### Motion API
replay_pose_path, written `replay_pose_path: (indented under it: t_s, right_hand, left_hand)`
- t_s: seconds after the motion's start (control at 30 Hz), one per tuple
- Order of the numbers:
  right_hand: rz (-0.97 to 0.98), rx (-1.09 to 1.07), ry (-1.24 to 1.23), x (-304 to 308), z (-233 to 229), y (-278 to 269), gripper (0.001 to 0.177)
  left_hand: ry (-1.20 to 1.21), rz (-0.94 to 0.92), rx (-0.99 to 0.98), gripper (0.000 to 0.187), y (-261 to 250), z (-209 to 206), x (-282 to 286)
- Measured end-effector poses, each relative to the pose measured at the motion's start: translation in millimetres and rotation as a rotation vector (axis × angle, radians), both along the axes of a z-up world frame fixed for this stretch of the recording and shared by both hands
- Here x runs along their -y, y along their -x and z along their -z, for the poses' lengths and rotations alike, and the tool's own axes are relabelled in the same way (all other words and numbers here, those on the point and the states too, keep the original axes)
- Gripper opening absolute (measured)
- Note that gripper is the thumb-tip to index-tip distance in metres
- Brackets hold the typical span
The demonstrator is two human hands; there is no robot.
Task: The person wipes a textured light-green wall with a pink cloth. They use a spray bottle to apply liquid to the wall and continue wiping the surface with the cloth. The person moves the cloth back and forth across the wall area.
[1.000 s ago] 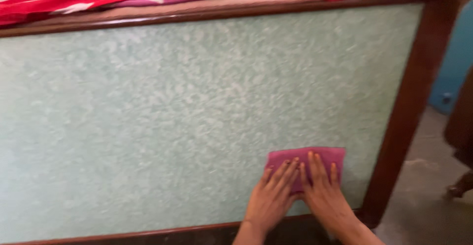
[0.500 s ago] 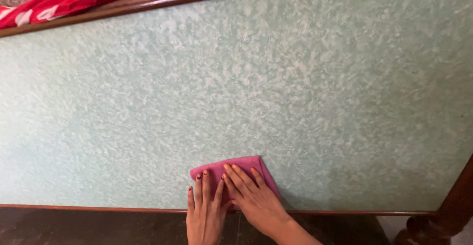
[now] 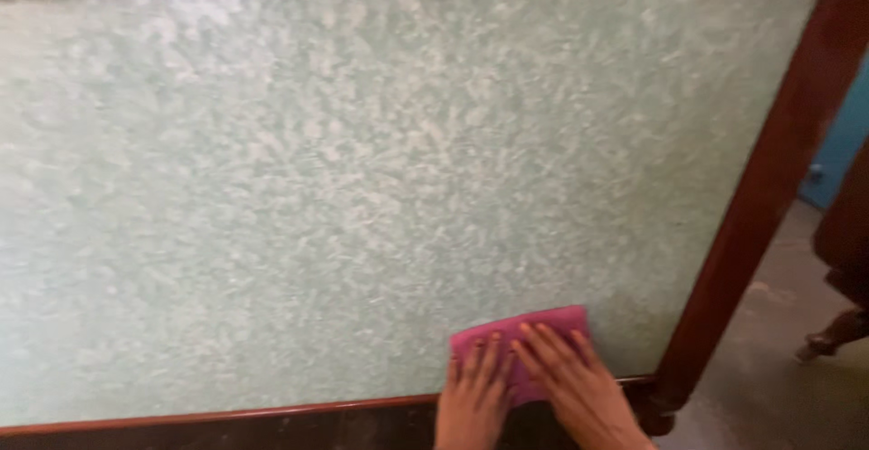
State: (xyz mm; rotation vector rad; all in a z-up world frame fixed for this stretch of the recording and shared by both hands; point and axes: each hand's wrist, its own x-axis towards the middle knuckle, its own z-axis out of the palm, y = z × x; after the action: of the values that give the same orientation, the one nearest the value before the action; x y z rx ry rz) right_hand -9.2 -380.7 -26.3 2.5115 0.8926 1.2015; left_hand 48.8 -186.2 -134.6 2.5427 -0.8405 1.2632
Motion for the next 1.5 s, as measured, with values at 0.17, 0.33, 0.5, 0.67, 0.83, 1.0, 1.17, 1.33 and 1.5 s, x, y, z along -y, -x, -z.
replay_pose_path:
  t_s: [0.17,0.33,0.5,0.67,0.83,1.0,1.17,1.33,1.5]
  right_hand:
    - [0.129,-0.044,-0.007,81,-16,14,0.076]
    - [0.296,-0.133,0.035,94,-13,9,0.080]
    - [0.041,0.103,-0.125,45,2,-15,0.072]
    - [-0.150,0.106,-0.066,-57,8,-40,0.069]
    - [-0.339,0.023,-0.027,-177,1,-41,0.069]
    - [-0.374,-0.015,0.068,-230,-16,-30,0.071]
    - [-0.402,0.043,0.057,-182,-59,-35,0.068]
    - [-0.192,0.260,-0.160,-68,-134,-33,0.058]
    - [0.258,0.360,-0.388,34,-205,-16,0.069]
  left_hand:
    - [0.022,0.073,0.039,0.069,1,-17,102]
    - [0.004,0.102,0.030,0.071,9,-33,116]
    - [-0.133,0.060,0.105,0.066,8,-50,47]
    - [-0.052,-0.044,0.071,0.057,9,-43,-69]
    - [-0.017,-0.254,0.106,0.069,26,-24,-189]
    - [-0.115,-0.357,-0.004,0.075,46,-26,-253]
    - [-0.113,-0.208,0.161,0.056,55,-87,-234]
    - [0.071,-0.270,0.228,0.064,49,-203,-179]
    - [0.249,-0.328,0.369,0.067,48,-302,-135]
